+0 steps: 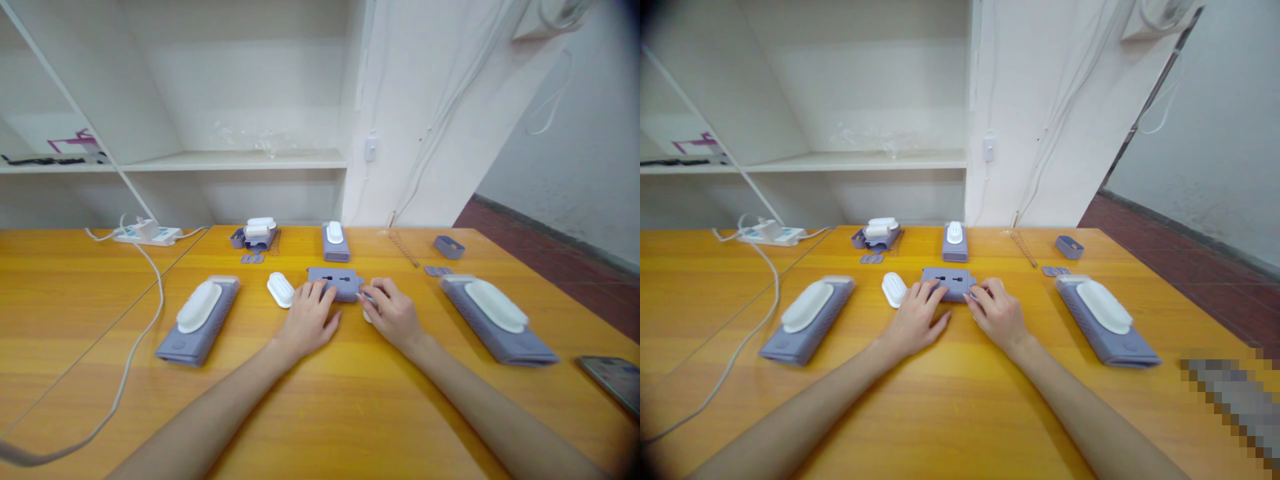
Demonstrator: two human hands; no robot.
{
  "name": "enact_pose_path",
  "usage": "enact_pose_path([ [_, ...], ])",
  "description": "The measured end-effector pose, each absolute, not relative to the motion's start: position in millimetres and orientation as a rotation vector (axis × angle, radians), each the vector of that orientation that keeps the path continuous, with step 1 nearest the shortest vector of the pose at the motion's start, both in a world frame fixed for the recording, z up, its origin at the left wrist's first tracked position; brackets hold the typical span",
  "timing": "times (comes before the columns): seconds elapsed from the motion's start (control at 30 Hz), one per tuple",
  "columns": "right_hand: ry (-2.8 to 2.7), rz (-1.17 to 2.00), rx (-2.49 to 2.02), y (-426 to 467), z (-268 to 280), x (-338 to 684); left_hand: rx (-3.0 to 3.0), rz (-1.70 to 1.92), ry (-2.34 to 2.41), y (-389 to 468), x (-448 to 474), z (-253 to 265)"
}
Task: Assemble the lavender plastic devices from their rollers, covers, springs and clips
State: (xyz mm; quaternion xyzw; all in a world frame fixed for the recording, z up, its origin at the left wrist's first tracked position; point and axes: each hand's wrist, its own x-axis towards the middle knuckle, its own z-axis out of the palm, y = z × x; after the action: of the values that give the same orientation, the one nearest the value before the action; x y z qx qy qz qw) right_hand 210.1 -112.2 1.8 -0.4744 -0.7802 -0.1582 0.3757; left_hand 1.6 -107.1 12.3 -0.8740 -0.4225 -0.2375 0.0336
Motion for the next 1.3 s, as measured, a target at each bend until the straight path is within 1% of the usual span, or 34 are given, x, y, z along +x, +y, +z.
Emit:
enact_pose_path([
  [0.17,-1.895,-0.524,-1.343,-107.6,-1.0,216.3,-2.691,-0.749,-1.295,-107.1,0.9,13.1],
  [0.33,-1.865,-0.587,-1.325,-106.0,-2.8,218.7,-2.693,-0.757,-1.293,-106.8,0.2,12.7],
  [0.57,-1.966,-0.588,-1.22,-109.7,-1.3,215.9,-2.692,-0.756,-1.285,-106.6,-0.1,12.1],
  [0.97,-1.99,-0.508,-1.243,-108.7,-1.7,216.6,-2.691,-0.749,-1.291,-106.8,0.8,12.4],
  [1.3,-1.969,-0.519,-1.214,-110.8,-1.9,215.4,-2.695,-0.745,-1.291,-106.3,0.2,13.2],
])
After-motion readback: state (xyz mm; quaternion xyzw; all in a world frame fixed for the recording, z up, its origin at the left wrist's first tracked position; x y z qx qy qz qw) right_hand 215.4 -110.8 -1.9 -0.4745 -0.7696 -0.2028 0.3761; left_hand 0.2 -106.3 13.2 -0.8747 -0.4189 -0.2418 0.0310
